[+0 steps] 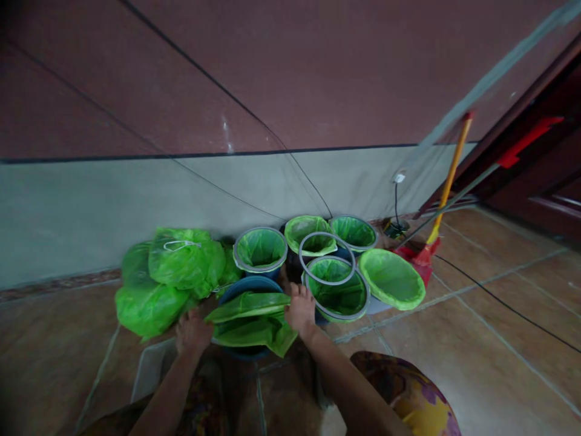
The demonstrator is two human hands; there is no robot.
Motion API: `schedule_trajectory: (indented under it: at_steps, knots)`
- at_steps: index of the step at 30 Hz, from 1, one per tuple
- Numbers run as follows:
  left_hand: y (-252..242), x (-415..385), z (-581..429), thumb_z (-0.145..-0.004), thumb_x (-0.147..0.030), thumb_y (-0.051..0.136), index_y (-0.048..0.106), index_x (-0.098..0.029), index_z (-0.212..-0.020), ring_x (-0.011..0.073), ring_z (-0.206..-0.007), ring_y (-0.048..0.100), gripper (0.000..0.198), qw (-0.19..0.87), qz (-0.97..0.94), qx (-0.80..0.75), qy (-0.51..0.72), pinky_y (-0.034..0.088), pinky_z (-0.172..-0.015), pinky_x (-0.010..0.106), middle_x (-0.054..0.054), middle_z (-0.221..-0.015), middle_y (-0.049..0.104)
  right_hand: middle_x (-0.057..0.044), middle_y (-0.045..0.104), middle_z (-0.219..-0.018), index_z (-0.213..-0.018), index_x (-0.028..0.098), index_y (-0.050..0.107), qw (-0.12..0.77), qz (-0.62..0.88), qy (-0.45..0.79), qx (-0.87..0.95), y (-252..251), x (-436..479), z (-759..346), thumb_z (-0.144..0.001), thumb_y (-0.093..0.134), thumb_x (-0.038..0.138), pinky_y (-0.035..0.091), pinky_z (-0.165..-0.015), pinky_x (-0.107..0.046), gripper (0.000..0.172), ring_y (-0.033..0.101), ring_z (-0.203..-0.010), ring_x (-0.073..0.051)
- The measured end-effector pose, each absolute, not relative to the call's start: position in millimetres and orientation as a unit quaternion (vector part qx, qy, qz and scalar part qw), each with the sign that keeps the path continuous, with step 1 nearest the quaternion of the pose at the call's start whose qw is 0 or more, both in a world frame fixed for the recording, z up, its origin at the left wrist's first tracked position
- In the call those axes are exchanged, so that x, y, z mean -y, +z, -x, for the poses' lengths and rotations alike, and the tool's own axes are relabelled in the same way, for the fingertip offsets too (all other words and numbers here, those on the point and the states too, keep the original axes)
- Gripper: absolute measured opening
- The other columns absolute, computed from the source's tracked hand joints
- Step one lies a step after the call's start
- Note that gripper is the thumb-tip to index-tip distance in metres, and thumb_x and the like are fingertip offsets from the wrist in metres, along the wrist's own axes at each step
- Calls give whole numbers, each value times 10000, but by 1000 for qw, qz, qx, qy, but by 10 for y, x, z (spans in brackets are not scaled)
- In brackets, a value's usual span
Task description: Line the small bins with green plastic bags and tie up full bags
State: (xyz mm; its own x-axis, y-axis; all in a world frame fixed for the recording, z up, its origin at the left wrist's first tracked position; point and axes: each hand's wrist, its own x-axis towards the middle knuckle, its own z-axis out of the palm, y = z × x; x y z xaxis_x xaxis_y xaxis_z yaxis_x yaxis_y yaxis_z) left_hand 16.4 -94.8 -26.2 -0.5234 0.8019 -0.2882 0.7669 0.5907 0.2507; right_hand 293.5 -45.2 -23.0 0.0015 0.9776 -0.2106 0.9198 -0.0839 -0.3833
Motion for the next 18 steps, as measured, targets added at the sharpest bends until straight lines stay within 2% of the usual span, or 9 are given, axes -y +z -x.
schedule_trajectory:
  at_steps: [1,3,7,9,11,13,16,18]
  knots:
    - [-264,899,-264,-860,-263,472,404,-94,-1476,411,-1391,433,643,169,-480,-860,47,391,-1077,560,256,-1543,413,-187,468,-1487,-1469,158,449,58,669,197,714,-210,443,-2832,-775,652,208,333,-1128,-481,725,419,-1363,-341]
    - [-282,827,-431,-818,-167,500,473,-164,-1446,359,-1411,410,628,139,-569,-810,29,334,-1130,537,184,-1571,409,-156,493,-1475,-1423,178,517,30,586,184,789,-200,430,-2634,-755,682,223,288,-1161,-472,689,409,-1361,-330]
    - [-396,758,-561,-769,-60,505,682,-198,-1202,305,-1343,486,487,163,-663,-730,-22,288,-1151,504,138,-1425,580,-172,643,-1265,-1158,143,701,-50,526,199,825,-333,394,-2396,-823,585,182,367,-1080,-471,356,510,-1250,-329]
    - [-473,721,-538,-796,-64,493,731,-205,-1063,289,-1285,535,384,187,-676,-712,-27,285,-1147,489,122,-1291,669,-173,685,-1178,-1024,136,745,-56,537,204,817,-449,335,-2380,-862,521,156,399,-1035,-451,278,552,-1200,-320]
    - [-539,652,-481,-856,-122,480,740,-196,-996,286,-1229,575,304,203,-677,-708,-19,316,-1122,466,122,-1189,714,-150,724,-1090,-940,148,765,-22,554,244,796,-566,222,-2409,-867,530,171,430,-986,-398,247,610,-1103,-282]
    - [-578,535,-405,-914,-205,460,730,-190,-1009,267,-1149,627,286,212,-669,-712,-13,388,-1055,408,115,-1133,738,-95,751,-947,-899,164,770,40,571,329,751,-668,50,-2454,-842,585,206,468,-877,-320,198,653,-928,-216]
    - [-590,277,-272,-945,-267,440,723,-191,-1033,205,-958,684,306,266,-646,-714,46,460,-888,301,78,-1023,764,-21,703,-726,-841,148,758,153,588,460,648,-779,-273,-2502,-769,655,231,448,-668,-246,150,598,-679,-140]
    - [-600,78,-184,-930,-273,455,736,-184,-974,176,-827,674,298,324,-612,-712,118,462,-785,269,45,-891,759,-12,657,-659,-797,112,742,225,590,504,589,-826,-476,-2508,-712,692,238,414,-602,-241,160,540,-602,-120]
